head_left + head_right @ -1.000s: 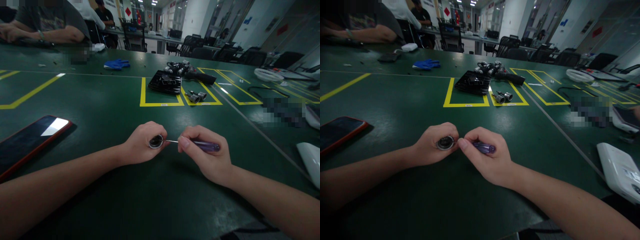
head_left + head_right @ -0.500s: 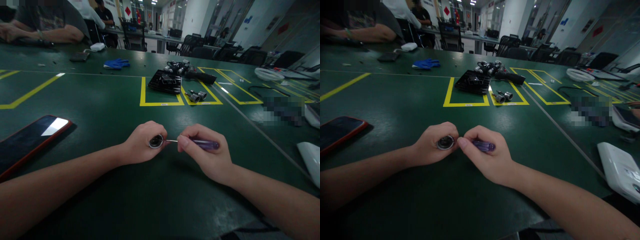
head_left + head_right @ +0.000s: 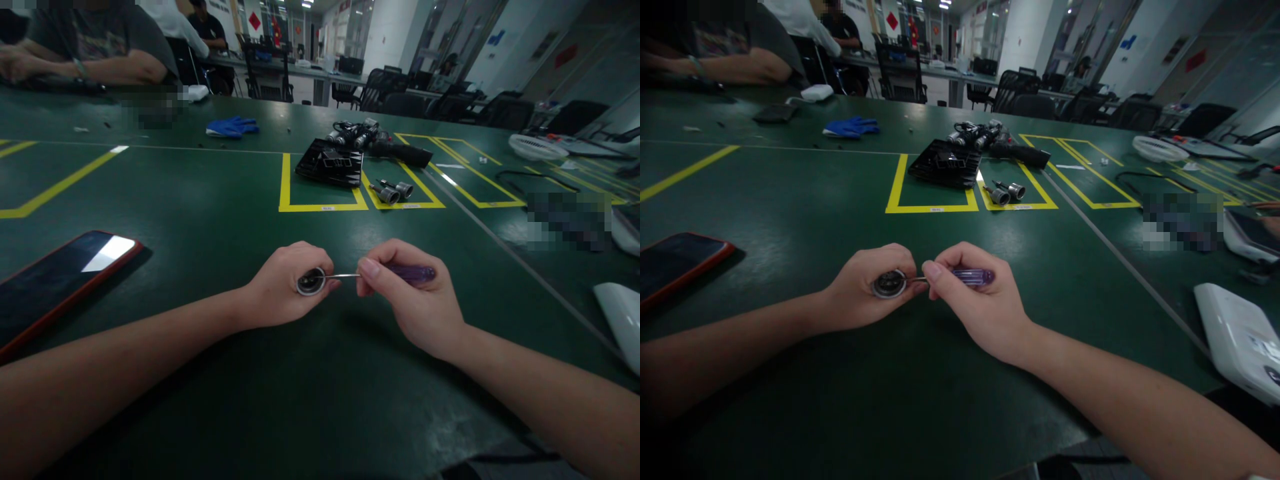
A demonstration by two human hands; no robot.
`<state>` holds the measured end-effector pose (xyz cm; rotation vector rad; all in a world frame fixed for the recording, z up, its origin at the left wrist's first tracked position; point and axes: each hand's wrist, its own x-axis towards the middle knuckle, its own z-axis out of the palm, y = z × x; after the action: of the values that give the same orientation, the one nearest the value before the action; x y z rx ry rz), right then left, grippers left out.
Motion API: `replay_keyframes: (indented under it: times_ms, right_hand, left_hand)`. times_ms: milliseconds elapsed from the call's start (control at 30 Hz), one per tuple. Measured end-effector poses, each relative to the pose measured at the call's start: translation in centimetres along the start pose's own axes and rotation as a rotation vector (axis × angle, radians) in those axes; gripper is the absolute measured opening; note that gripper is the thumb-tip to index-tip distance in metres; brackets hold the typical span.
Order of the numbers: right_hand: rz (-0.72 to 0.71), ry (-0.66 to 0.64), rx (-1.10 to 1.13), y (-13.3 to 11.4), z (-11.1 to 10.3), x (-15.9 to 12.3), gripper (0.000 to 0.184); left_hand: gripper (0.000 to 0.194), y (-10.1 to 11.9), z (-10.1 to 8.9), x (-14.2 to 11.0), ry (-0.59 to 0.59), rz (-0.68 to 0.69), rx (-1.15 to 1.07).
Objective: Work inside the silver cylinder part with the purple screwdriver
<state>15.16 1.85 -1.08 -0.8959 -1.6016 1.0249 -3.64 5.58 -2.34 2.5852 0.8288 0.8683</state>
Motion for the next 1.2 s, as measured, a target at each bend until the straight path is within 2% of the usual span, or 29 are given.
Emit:
replay_keyframes:
  times_ms: [233,400,600,900,1200]
  right_hand:
    - [-0.122,-0.028,-0.157,-1.2,-0.1,-0.2,0.011]
    - [-0.077,-0.041,-0.148,-0.9,0.0,-0.1,0.012]
    - [0.012,-0.019,-0.008,-0.1,-0.1,0.1,0.013]
    - [-0.182,-0.035,-0.244,-1.1,0.0,-0.3,0.012]
    - [-0.219,-0.028,-0.24,-1.1,0.0,-0.3,0.012]
  left_hand:
    - [0.012,-0.2,0.0,-0.1,0.009,0.035,-0.004]
    - [0.012,-0.2,0.1,-0.1,0.009,0.023,-0.009]
    - [0.013,0.0,0.0,0.0,-0.007,-0.014,0.005]
    - [0.012,0.0,0.0,0.0,0.017,0.027,0.004]
    - [0.013,-0.1,-0.1,0.0,0.024,0.032,-0.01]
